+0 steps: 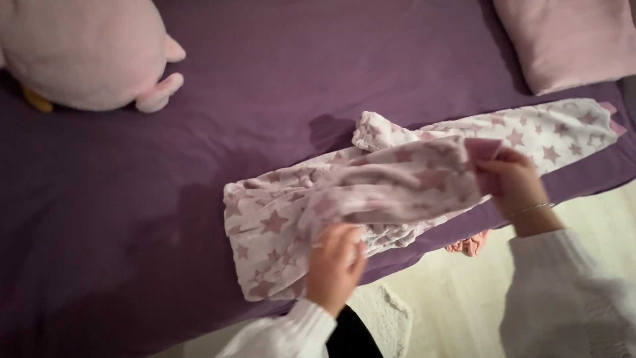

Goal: The person folds a white blanket with pink stars on a purple bed. They fold the blanket in half lengthwise, then fold it into thirds, and finally fold it in half again to create a compact bundle.

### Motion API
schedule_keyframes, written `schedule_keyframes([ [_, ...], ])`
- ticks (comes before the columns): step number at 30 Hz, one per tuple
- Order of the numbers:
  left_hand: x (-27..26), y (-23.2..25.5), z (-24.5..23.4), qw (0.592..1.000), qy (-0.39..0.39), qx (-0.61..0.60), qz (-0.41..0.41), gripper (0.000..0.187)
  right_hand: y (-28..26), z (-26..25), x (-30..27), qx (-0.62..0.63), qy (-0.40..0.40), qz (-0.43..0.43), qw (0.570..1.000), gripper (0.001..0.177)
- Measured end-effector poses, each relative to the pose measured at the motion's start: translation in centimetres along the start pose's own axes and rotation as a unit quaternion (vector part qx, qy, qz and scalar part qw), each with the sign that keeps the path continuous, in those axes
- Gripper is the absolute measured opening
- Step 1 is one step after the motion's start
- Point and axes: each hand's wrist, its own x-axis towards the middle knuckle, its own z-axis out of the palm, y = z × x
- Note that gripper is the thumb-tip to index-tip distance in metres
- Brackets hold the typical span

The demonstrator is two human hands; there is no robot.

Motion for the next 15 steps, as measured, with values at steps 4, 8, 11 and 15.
schedule_keyframes([
  [4,-1.4,-3.6,-2.4,0.987,0.031,0.117,-0.106,0.044,0.1,-4.1,2.3,-0.046,0.057,-0.003,0.997,0.022],
  [8,-0.9,-4.9,-2.2,0.979,-0.081,0.18,-0.058,0.082,0.7,-5.7,3.8,-0.087,0.101,0.027,0.991,0.018],
  [11,-0.9,-6.1,-0.4,0.96,-0.148,0.235,-0.041,0.092,3.0,-8.0,6.9,-0.165,0.139,0.035,0.976,0.026],
  [15,-1.3,-7.4,0.9,0.94,-0.186,0.283,-0.044,0.093,6.0,-11.0,10.9,-0.123,0.152,0.061,0.979,0.022],
])
